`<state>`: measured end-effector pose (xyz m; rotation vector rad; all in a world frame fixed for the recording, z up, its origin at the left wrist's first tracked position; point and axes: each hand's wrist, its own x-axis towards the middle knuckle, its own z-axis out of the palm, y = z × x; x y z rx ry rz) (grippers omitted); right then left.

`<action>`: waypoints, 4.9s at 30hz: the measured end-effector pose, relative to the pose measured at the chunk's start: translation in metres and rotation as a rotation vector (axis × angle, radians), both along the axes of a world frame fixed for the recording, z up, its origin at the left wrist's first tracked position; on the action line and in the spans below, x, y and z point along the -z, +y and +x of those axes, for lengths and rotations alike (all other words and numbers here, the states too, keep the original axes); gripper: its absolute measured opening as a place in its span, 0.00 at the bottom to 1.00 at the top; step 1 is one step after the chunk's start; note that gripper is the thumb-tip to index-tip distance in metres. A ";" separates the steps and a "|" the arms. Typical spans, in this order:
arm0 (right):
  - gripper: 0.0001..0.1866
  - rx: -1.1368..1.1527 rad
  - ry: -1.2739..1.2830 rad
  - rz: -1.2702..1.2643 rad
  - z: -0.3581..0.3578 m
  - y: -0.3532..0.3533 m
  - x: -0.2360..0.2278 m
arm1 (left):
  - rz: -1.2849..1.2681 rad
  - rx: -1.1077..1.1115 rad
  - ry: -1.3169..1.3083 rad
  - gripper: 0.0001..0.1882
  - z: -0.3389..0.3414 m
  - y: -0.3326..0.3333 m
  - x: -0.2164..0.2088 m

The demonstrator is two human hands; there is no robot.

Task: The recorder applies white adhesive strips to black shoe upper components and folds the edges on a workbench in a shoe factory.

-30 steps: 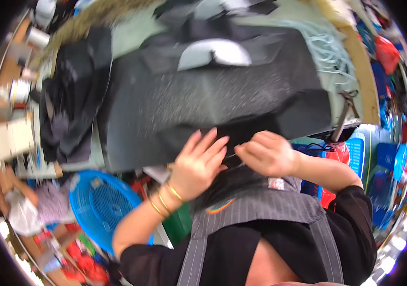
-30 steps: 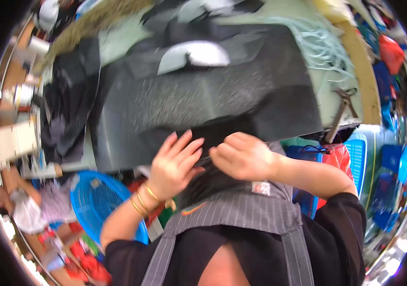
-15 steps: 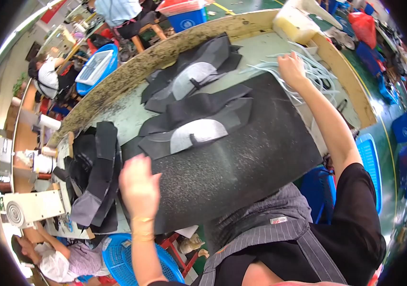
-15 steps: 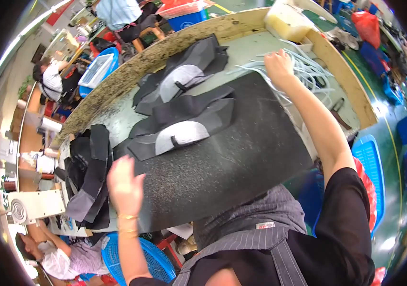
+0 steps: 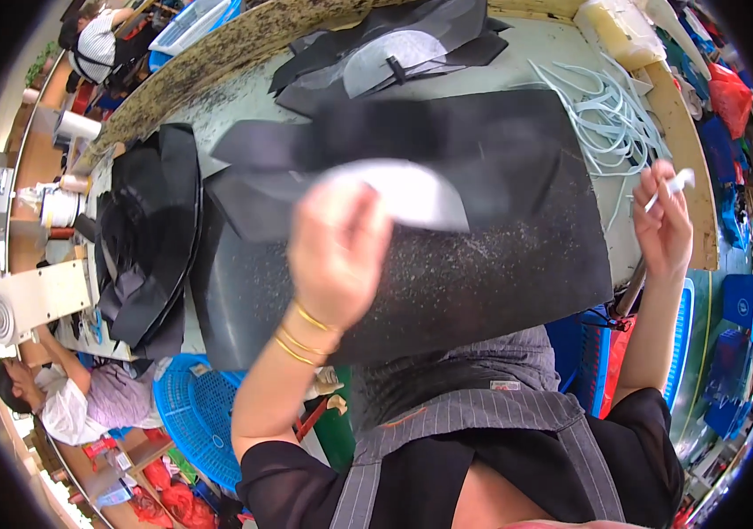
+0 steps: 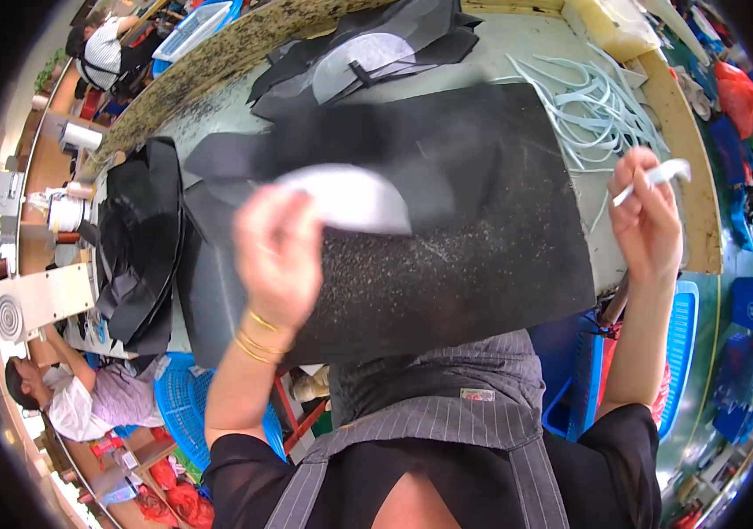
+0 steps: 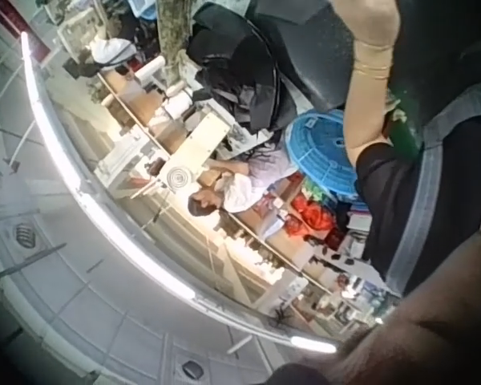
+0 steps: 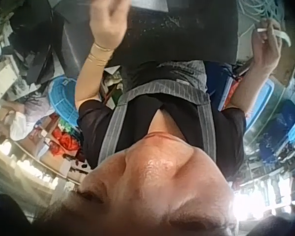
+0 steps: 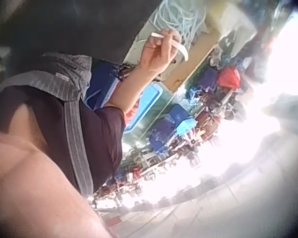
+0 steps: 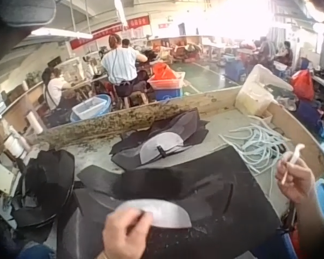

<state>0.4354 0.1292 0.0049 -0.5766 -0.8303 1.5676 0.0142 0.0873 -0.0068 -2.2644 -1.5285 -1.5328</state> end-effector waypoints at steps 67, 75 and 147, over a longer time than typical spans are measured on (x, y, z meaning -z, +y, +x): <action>0.07 -0.002 -1.240 0.180 -0.179 -0.093 0.012 | -0.477 0.132 0.771 0.50 0.046 -0.119 -0.006; 0.11 0.023 -1.384 0.133 -0.163 -0.085 0.014 | -0.437 0.217 0.571 0.46 0.074 -0.106 0.005; 0.23 -0.114 -1.708 1.300 -0.172 -0.136 0.023 | -0.222 0.294 0.643 0.20 0.051 -0.121 0.007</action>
